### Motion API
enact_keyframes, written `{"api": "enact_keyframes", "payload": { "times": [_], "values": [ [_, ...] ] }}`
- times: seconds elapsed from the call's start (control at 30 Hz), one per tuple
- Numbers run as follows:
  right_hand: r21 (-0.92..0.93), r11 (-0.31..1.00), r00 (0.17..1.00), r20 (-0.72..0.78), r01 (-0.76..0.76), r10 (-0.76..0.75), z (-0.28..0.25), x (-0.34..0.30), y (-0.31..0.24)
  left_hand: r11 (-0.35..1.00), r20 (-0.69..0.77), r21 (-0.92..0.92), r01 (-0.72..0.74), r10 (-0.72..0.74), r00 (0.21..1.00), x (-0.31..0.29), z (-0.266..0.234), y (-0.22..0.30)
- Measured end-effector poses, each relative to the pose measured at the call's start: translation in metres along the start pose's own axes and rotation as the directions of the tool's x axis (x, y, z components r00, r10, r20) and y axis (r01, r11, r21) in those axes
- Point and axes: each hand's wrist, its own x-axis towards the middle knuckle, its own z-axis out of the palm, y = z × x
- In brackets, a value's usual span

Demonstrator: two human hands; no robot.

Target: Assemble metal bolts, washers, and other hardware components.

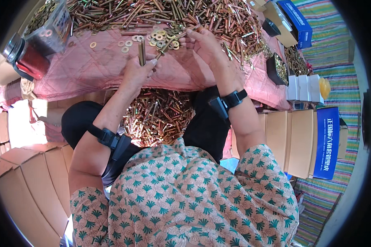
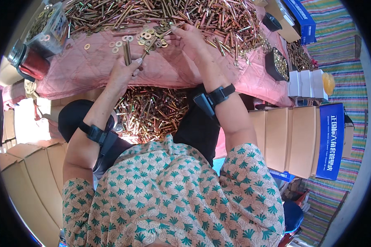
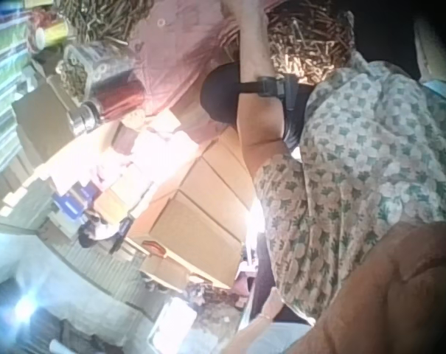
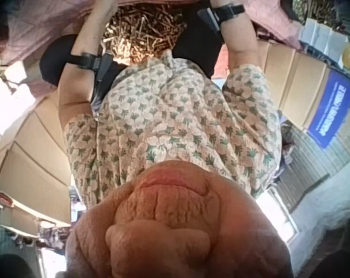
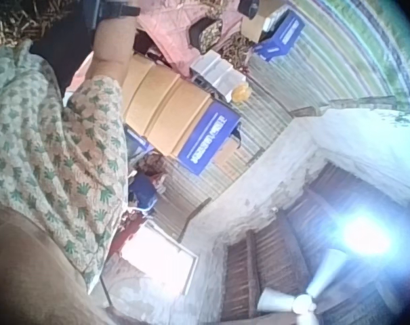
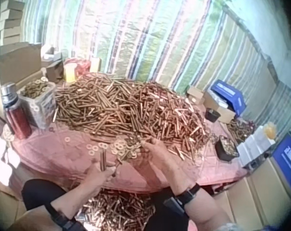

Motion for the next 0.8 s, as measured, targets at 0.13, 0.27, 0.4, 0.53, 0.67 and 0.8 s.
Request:
{"api": "enact_keyframes", "payload": {
  "times": [0.13,0.27,0.4,0.53,0.67,0.8],
  "values": [
    [0.049,0.999,1.0,-0.012,-0.016,0.016,-0.002,-0.011,0.003,1.0,0.038,-0.004,0.011,-0.011,0.999,-0.001,0.003,0.001],
    [0.036,0.995,0.996,0.02,-0.089,0.088,-0.001,-0.02,-0.001,0.934,0.097,0.225,-0.276,0.26,0.961,0.008,-0.003,-0.012],
    [-0.037,0.981,0.977,0.086,-0.191,0.193,0.007,-0.035,0.005,0.909,0.118,0.311,-0.278,0.253,0.96,0.005,-0.003,-0.01],
    [-0.03,0.99,0.986,0.087,-0.14,0.142,0.002,-0.039,0.01,0.983,0.093,0.15,-0.107,0.094,0.991,-0.006,0.007,0.008],
    [0.029,0.994,0.986,0.128,-0.108,0.104,0.02,-0.043,0.023,0.99,0.127,-0.11,0.087,-0.073,0.989,-0.007,0.003,0.008],
    [-0.058,0.994,0.985,0.142,-0.088,0.095,0.029,-0.048,0.025,0.989,0.091,-0.067,0.129,-0.122,0.988,-0.015,0.005,0.01]
  ]
}}
